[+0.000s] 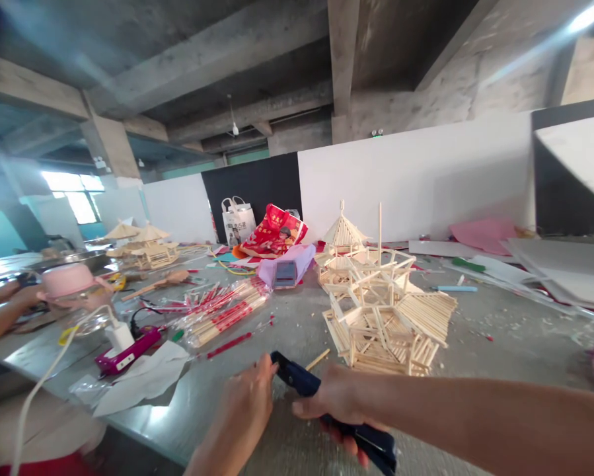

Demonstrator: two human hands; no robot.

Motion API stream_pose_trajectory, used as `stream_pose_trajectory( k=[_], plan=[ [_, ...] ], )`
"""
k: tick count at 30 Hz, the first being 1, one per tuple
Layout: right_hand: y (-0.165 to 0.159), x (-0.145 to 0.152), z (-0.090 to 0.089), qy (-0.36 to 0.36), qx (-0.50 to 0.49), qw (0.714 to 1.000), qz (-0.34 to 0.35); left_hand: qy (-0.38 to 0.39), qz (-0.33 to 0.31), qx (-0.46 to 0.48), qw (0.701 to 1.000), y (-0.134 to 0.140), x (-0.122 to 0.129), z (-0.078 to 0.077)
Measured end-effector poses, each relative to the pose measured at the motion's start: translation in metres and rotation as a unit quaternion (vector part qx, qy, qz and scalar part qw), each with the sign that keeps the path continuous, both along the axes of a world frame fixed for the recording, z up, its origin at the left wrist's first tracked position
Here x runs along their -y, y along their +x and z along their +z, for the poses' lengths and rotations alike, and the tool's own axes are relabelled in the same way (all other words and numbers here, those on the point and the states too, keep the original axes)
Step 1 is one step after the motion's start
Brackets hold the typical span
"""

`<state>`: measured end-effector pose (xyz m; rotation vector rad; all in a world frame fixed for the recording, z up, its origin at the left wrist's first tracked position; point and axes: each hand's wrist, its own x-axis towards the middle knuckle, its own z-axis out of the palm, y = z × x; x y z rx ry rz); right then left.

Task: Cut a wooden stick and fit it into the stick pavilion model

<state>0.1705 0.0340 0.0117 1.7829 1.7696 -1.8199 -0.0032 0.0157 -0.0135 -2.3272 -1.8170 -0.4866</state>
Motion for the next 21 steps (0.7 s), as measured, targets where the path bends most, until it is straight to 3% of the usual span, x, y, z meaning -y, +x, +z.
stream_pose_trajectory(
  k=[2, 3, 7, 10, 17, 21],
  plan=[
    [0.001, 0.001, 0.004, -0.06, -0.026, 0.998, 0.018, 0.005, -0.012, -0.004, 1.0, -0.001, 0.002, 0.001],
    [0.0, 0.002, 0.007, -0.047, -0.03, 0.998, 0.022, 0.01, -0.017, -0.006, 1.0, -0.002, 0.002, 0.001],
    [-0.005, 0.014, 0.011, 0.113, -0.004, 0.993, -0.031, 0.037, -0.013, -0.035, 0.999, -0.006, 0.002, 0.004],
    [-0.008, 0.02, 0.004, 0.152, 0.031, 0.987, -0.049, 0.029, -0.011, -0.075, 0.997, -0.006, 0.001, 0.009],
    [-0.011, 0.02, 0.007, 0.172, 0.046, 0.983, -0.038, 0.019, -0.027, -0.089, 0.995, -0.008, 0.001, 0.016],
    [-0.006, 0.032, 0.008, 0.141, 0.048, 0.988, -0.049, 0.018, 0.026, -0.045, 0.998, -0.023, -0.003, 0.032]
  ],
)
